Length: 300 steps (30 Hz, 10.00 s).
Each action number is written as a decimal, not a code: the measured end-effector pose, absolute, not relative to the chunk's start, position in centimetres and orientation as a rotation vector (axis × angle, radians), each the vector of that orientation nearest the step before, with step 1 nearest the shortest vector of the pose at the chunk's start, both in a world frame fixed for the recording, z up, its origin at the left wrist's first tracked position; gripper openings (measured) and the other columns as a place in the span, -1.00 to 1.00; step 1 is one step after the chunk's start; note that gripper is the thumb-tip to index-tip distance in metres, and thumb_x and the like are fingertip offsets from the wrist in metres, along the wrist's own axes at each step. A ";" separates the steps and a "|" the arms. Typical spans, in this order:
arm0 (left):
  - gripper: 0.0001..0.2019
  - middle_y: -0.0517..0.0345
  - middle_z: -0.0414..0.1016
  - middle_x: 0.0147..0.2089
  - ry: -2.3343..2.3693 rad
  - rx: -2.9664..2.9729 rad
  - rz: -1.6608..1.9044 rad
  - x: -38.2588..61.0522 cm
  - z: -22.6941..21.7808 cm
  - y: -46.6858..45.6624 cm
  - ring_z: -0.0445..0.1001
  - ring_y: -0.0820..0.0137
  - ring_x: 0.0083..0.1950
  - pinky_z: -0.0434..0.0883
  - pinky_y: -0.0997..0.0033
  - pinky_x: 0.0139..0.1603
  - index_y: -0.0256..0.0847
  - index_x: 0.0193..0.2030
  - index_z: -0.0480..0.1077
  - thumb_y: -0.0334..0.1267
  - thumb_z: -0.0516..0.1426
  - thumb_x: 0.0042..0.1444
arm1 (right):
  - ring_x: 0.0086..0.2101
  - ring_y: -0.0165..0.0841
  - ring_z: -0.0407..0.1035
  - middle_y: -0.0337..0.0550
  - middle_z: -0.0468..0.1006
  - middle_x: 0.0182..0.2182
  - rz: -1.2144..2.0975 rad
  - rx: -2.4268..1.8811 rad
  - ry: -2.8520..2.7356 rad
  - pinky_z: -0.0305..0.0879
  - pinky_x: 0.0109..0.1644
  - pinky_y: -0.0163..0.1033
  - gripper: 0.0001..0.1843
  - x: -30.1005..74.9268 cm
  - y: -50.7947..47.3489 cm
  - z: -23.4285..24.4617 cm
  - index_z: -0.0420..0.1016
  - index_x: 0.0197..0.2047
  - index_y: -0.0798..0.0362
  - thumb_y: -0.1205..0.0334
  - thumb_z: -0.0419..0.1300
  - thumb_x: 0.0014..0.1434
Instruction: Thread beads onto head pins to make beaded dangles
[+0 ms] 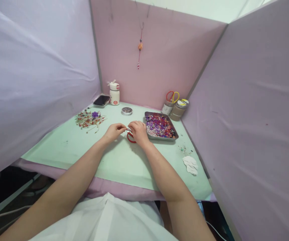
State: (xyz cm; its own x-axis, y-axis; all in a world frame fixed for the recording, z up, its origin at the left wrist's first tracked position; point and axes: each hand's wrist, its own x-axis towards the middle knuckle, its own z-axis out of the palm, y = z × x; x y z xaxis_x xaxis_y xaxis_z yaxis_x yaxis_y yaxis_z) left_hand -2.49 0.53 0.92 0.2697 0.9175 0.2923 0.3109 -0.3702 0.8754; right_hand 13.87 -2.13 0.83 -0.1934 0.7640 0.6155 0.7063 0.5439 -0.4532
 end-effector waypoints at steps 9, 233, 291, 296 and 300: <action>-0.80 0.10 0.55 -0.38 1.064 1.901 1.086 -2.4 1.2 0.2 0.42 0.39 -0.34 0.32 0.42 -0.27 -0.26 -0.38 0.51 -0.17 0.14 -0.01 | -0.47 -0.42 0.27 -0.26 0.45 -0.51 0.805 -1.133 -1.554 0.21 -0.32 -0.27 -0.84 13.8 -1.7 0.5 0.48 -0.38 0.04 0.14 0.16 0.04; -0.75 0.23 0.38 -0.59 0.990 1.449 0.713 -2.4 2.9 -1.5 0.07 0.58 -0.59 0.01 0.48 -0.55 -0.25 -0.42 0.55 -0.10 0.27 -0.16 | -0.01 -0.39 0.42 -0.10 0.47 0.02 0.577 -0.747 -0.948 0.34 0.04 -0.18 -0.79 14.7 -0.4 1.2 0.21 -0.27 -0.02 0.04 0.12 0.17; -0.72 0.12 0.48 -0.46 0.784 1.007 1.097 -1.9 1.7 -0.4 0.32 0.56 -0.45 0.29 0.46 -0.32 -0.35 -0.41 0.51 -0.22 0.38 -0.28 | -0.46 -0.43 0.27 -0.30 0.38 -0.45 0.697 -1.075 -1.460 0.22 -0.36 -0.30 -0.84 11.5 -2.8 0.3 0.28 -0.34 0.00 0.09 0.10 0.12; -0.80 0.13 0.47 -0.45 0.779 0.930 1.122 -2.1 1.9 -0.3 0.31 0.60 -0.48 0.29 0.53 -0.38 -0.36 -0.40 0.50 -0.32 0.34 -0.19 | -0.48 -0.42 0.26 -0.32 0.36 -0.50 0.618 -1.118 -1.440 0.22 -0.37 -0.30 -0.84 11.8 -2.6 0.1 0.30 -0.29 0.00 0.11 0.13 0.09; -0.90 0.09 0.48 -0.43 0.773 0.870 1.125 -2.2 2.1 -0.1 0.33 0.61 -0.46 0.30 0.57 -0.39 -0.37 -0.39 0.50 -0.41 0.28 -0.11 | -0.56 -0.43 0.15 -0.37 0.25 -0.63 0.552 -1.188 -1.460 0.13 -0.44 -0.30 -0.87 12.0 -2.7 0.4 0.35 -0.38 0.00 0.12 0.14 0.07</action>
